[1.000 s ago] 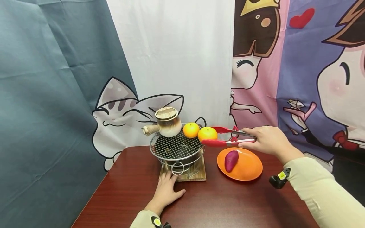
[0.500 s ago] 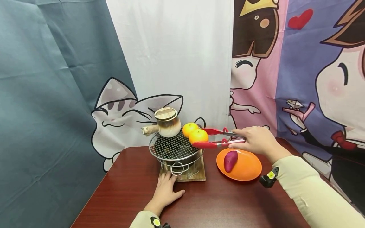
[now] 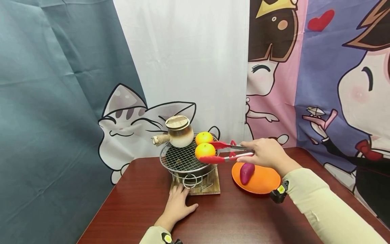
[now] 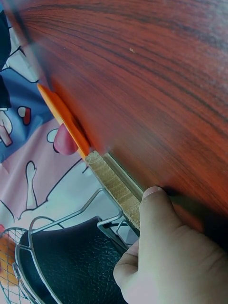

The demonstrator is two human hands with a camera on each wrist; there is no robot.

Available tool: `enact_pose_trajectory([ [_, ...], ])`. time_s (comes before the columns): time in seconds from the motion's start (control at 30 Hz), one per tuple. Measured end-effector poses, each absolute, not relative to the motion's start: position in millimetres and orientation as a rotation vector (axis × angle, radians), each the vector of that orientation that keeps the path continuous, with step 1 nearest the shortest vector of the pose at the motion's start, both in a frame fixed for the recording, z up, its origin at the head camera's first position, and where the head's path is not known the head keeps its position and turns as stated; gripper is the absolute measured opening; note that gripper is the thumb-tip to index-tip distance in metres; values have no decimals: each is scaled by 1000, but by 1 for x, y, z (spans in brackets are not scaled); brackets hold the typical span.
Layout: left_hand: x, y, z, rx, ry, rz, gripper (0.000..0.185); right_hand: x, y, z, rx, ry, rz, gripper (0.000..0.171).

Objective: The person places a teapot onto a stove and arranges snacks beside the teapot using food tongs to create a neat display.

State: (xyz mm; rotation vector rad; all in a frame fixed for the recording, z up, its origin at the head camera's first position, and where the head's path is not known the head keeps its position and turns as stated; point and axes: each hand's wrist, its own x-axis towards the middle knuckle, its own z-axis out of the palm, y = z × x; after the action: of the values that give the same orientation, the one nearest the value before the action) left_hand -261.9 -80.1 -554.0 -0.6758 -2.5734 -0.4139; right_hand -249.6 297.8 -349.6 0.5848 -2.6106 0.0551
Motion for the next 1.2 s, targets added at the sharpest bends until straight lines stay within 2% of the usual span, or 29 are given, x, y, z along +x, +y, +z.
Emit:
enact_pose_trajectory([
  [0.43,-262,-80,-555,-686,-2554,-413,54,-256,289,-358,582,-2589,89,69],
  [0.8,-262,-80,-555,-676,-2567,-429,48,-253,285,-352,536,-2671,105,76],
  [1.2,-261,-79,-554,-678,-2562,-443,48,-247,293,-351,547,-2575,142,73],
])
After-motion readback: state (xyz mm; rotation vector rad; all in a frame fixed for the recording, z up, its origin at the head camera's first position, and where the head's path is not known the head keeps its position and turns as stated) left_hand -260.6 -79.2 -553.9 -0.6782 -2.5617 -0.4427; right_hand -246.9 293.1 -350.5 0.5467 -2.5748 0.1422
